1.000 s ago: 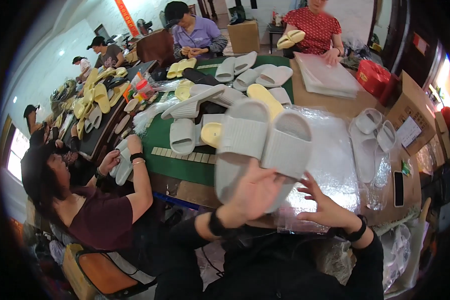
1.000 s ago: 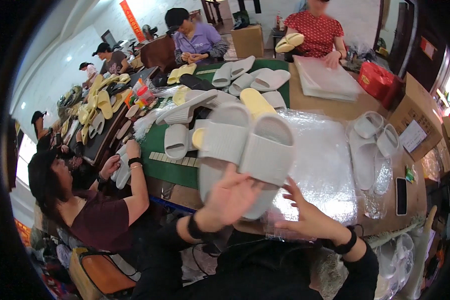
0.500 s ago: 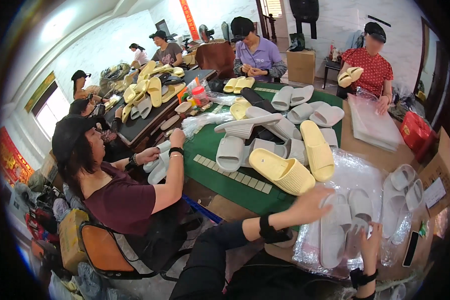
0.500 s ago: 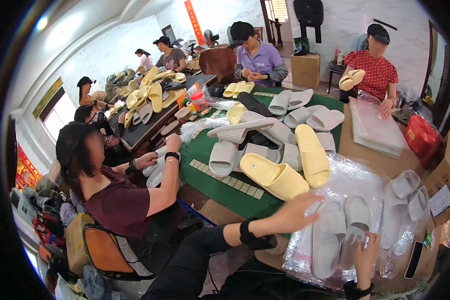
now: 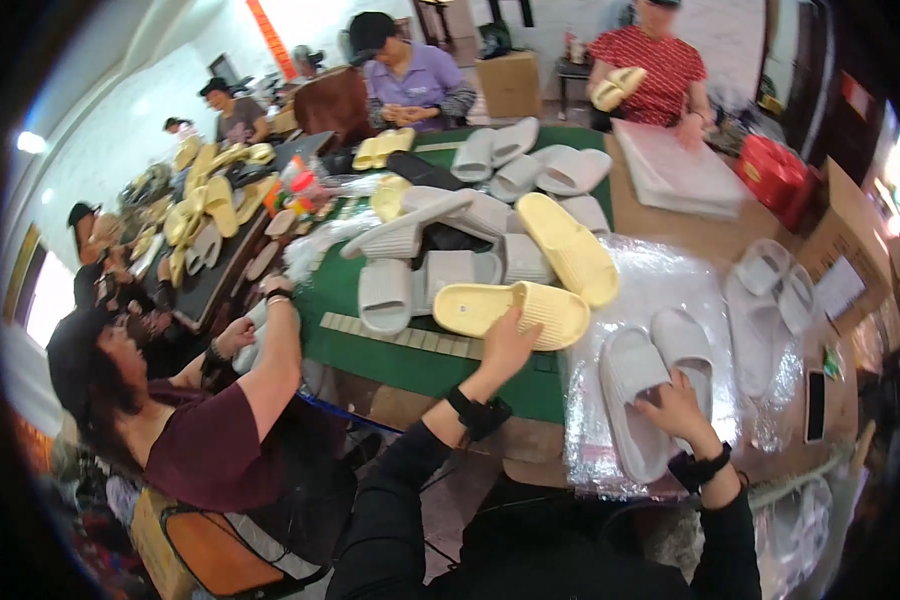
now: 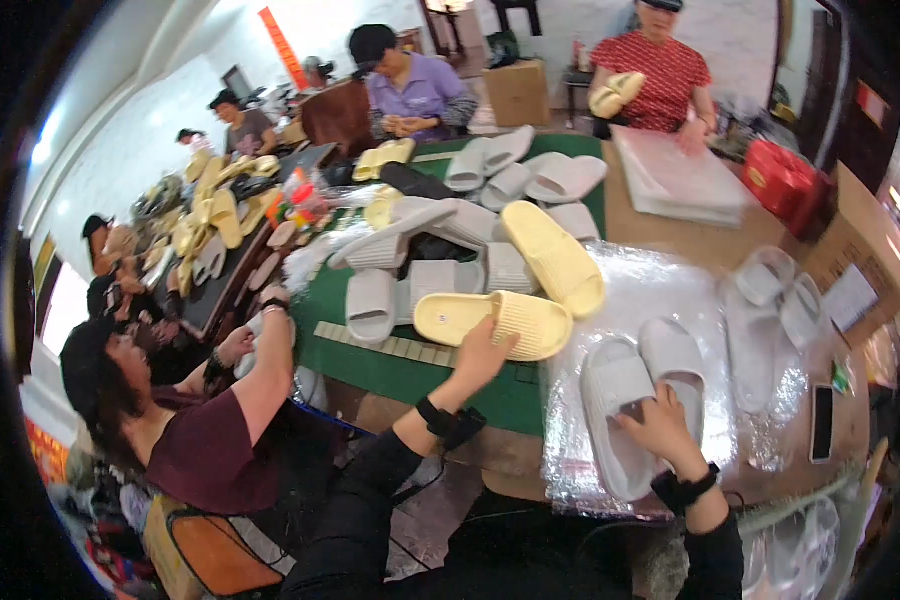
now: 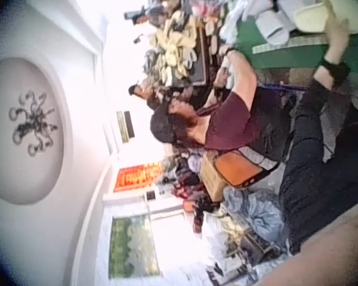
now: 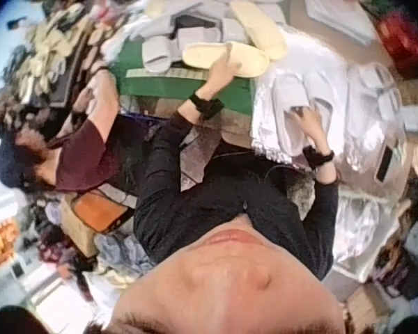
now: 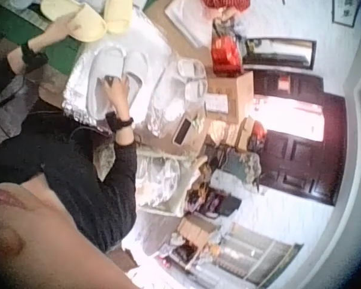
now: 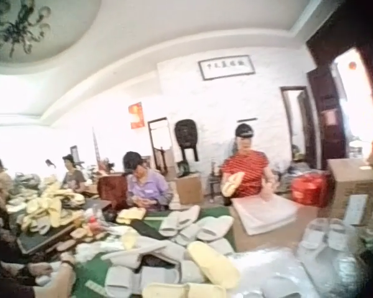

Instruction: The worker is packing manufactured rubber sandals into individual plastic bags and placing them into a container.

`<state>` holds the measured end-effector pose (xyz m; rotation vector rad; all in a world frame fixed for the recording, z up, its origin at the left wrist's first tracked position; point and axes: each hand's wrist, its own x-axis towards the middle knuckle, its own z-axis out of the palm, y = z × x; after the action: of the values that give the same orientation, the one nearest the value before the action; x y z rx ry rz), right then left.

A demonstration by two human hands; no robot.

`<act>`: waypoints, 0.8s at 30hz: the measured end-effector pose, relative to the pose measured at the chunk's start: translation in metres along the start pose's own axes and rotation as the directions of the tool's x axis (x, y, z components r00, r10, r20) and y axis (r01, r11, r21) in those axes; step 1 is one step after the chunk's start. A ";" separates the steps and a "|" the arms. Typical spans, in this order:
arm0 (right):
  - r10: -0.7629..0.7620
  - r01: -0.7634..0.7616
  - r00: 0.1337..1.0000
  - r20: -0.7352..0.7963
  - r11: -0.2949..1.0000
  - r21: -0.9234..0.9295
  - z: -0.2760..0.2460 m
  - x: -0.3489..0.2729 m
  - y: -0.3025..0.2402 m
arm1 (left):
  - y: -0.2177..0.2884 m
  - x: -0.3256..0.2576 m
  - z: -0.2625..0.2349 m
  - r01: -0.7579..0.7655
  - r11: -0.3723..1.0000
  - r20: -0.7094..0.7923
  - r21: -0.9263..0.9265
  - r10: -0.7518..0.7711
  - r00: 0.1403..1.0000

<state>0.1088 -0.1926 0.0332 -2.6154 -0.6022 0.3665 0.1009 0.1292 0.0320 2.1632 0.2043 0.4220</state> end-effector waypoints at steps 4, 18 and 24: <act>0.002 -0.006 0.997 -0.079 0.999 -0.053 -0.003 -0.005 -0.008 | 0.029 0.026 0.000 -0.129 0.914 -0.055 -0.385 0.117 0.992; 0.099 -0.012 0.969 -0.225 0.934 0.357 -0.057 -0.078 -0.057 | 0.068 0.187 -0.085 -0.326 0.935 -0.420 -0.142 0.241 0.875; 0.040 0.137 0.947 -0.318 0.847 0.513 -0.052 -0.104 -0.039 | 0.048 0.133 -0.037 -0.181 0.852 -0.408 0.492 0.409 0.816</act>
<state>0.0226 -0.2273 0.1130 -2.0547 -0.3844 0.0684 0.2102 0.1682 0.1208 2.4912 0.2571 1.2374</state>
